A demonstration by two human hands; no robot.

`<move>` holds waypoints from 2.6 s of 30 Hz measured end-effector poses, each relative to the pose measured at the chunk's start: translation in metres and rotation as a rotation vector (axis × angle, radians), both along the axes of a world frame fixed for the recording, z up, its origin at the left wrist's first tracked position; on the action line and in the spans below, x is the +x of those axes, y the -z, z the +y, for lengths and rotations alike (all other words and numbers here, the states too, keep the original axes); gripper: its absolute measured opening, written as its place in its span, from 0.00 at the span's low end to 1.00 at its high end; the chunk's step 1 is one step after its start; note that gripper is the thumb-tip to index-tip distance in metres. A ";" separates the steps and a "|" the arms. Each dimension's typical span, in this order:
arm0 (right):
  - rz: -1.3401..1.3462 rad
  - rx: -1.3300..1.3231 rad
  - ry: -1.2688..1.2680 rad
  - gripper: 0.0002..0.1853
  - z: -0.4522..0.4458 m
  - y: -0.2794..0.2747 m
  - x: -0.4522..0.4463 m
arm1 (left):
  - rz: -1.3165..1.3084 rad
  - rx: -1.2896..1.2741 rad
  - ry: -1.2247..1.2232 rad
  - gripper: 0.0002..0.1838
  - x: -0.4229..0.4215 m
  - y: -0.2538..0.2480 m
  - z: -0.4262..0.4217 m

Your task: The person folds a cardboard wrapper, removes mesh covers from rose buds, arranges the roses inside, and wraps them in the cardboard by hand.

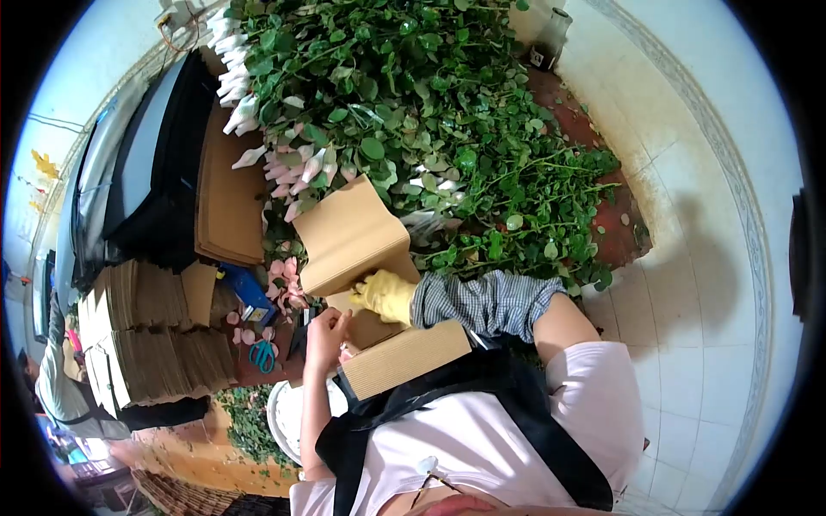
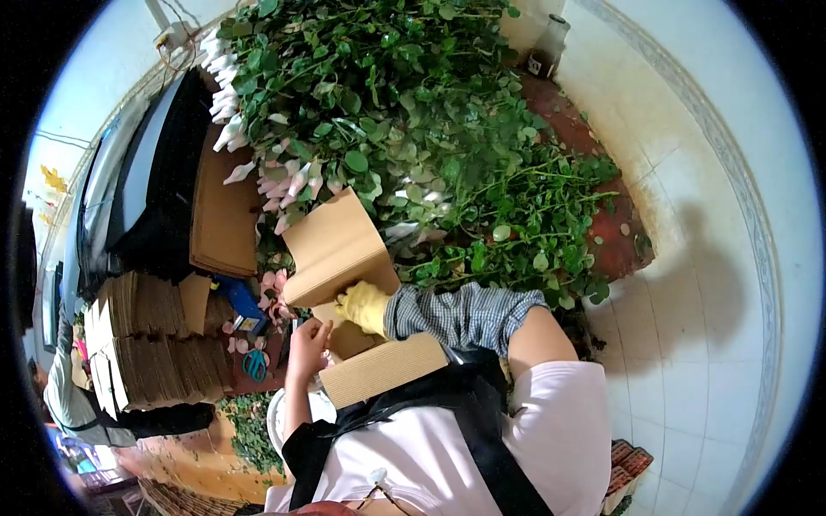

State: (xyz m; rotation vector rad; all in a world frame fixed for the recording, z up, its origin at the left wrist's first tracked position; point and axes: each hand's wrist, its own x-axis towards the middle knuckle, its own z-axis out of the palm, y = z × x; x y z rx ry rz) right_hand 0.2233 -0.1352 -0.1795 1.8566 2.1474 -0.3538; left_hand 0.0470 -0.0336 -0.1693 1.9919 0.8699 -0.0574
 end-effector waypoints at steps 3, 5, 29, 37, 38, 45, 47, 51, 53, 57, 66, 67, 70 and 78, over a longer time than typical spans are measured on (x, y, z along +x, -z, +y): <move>0.038 -0.028 0.067 0.28 0.001 -0.001 -0.002 | -0.051 -0.339 0.219 0.17 0.015 -0.004 0.006; 0.296 0.096 0.101 0.25 -0.009 0.002 0.011 | 0.114 -0.162 0.425 0.22 0.030 0.038 0.007; 0.695 0.941 0.166 0.31 -0.040 -0.082 0.078 | 0.135 -0.348 0.352 0.19 0.043 0.035 -0.004; 0.345 0.486 0.380 0.18 -0.018 -0.057 0.078 | 0.096 -0.047 0.435 0.20 0.058 0.104 0.010; 0.353 0.472 0.400 0.18 -0.017 -0.059 0.075 | 0.109 -0.045 0.456 0.21 0.061 0.116 0.015; 0.395 0.686 0.290 0.22 -0.019 -0.037 0.080 | 0.110 0.032 0.469 0.20 0.047 0.058 0.003; 0.474 0.673 0.201 0.29 -0.027 -0.055 0.074 | 0.031 0.042 0.534 0.21 0.049 0.091 0.008; 0.829 0.717 0.464 0.32 -0.064 -0.074 0.081 | 0.103 -0.123 0.504 0.19 0.035 0.069 0.016; 0.688 0.872 0.497 0.30 -0.085 -0.090 0.099 | 0.118 -0.225 0.445 0.16 0.029 0.077 0.019; -0.086 0.996 0.657 0.18 -0.130 -0.065 0.171 | 0.160 -0.297 0.281 0.19 0.036 0.026 0.003; -0.349 0.703 0.743 0.13 -0.149 -0.043 0.225 | 0.141 -0.275 0.271 0.19 0.032 0.042 0.009; -0.572 0.950 0.614 0.07 -0.148 -0.044 0.229 | 0.141 -0.284 0.251 0.20 0.033 0.039 0.006; -0.298 0.696 0.960 0.14 -0.161 -0.081 0.254 | 0.132 -0.320 0.223 0.20 0.030 0.043 0.005; -0.347 1.406 0.751 0.16 -0.183 -0.145 0.242 | 0.099 -0.259 0.243 0.17 0.032 0.050 0.006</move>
